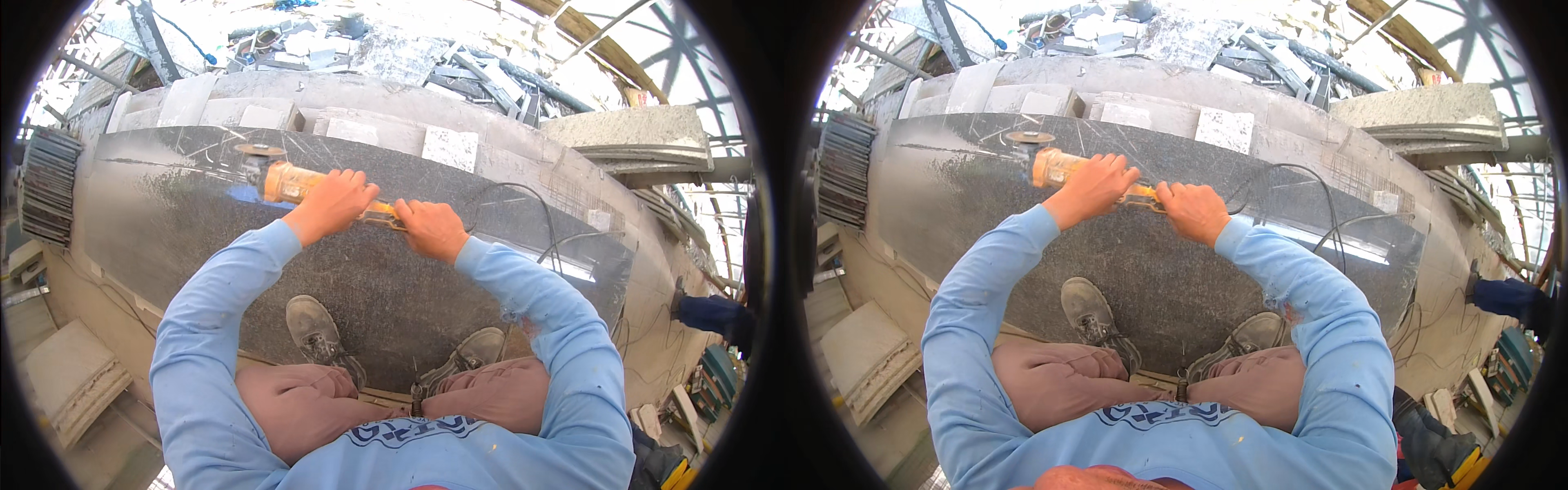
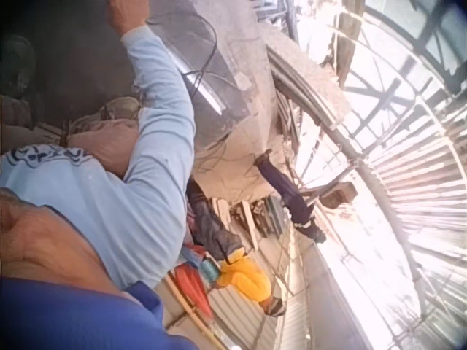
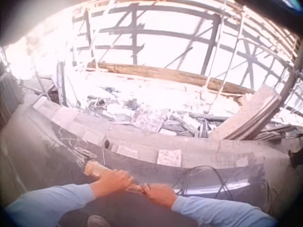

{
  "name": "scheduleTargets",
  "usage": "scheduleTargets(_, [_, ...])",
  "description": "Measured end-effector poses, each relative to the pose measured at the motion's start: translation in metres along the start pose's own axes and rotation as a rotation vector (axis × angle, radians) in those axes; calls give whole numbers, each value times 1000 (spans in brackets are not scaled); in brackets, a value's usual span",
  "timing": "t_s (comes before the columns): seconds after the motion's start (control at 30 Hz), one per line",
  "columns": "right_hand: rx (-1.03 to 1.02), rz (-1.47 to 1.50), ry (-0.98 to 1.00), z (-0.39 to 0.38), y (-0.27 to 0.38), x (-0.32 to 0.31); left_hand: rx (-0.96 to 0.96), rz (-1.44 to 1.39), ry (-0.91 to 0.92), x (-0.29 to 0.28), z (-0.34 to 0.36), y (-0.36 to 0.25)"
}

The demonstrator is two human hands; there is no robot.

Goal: The person uses an angle grinder to smooth the surface of a large dark stone slab. They move the tool back and forth along the slab while wearing orange gloves. The work occurs in a workshop with other stone pieces and equipment visible in the background.

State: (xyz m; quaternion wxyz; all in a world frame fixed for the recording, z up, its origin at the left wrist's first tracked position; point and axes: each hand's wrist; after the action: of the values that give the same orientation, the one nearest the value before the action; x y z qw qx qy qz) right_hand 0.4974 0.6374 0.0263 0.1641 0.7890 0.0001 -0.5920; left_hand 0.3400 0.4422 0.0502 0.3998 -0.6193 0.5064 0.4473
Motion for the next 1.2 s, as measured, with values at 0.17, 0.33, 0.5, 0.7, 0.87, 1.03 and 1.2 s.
scheduleTargets(0.17, [-94, 45, 45, -16, 12, 15, -26, -91, 87, 16, -21, -27])
scheduleTargets(0.33, [-81, 70, 114, -25, 5, 25, -16, -183, 164, 27, -14, -37])
scheduleTargets(0.5, [-54, 105, 140, -24, 7, 26, 33, -217, 129, 38, -8, -30])
scheduleTargets(0.7, [-19, 111, 161, -18, 4, 25, 55, -293, 152, 44, -1, -21])
scheduleTargets(0.87, [-11, 121, 153, -17, 6, 30, 52, -306, 196, 48, -1, -20])
scheduleTargets(1.03, [-17, 113, 155, -17, 7, 29, 62, -317, 180, 51, -2, -19])
scheduleTargets(1.2, [-10, 121, 169, -15, 9, 31, 58, -326, 218, 52, -1, -17])
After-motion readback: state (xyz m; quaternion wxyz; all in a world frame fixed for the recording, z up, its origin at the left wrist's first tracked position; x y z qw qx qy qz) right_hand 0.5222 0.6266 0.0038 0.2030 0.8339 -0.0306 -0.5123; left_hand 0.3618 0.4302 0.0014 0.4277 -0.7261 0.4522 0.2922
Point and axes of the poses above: each hand's wrist, its own z-axis towards the middle knuckle, its own x-axis out of the palm, y = z × x, and after that the axes turned 12 degrees about y, right-handed
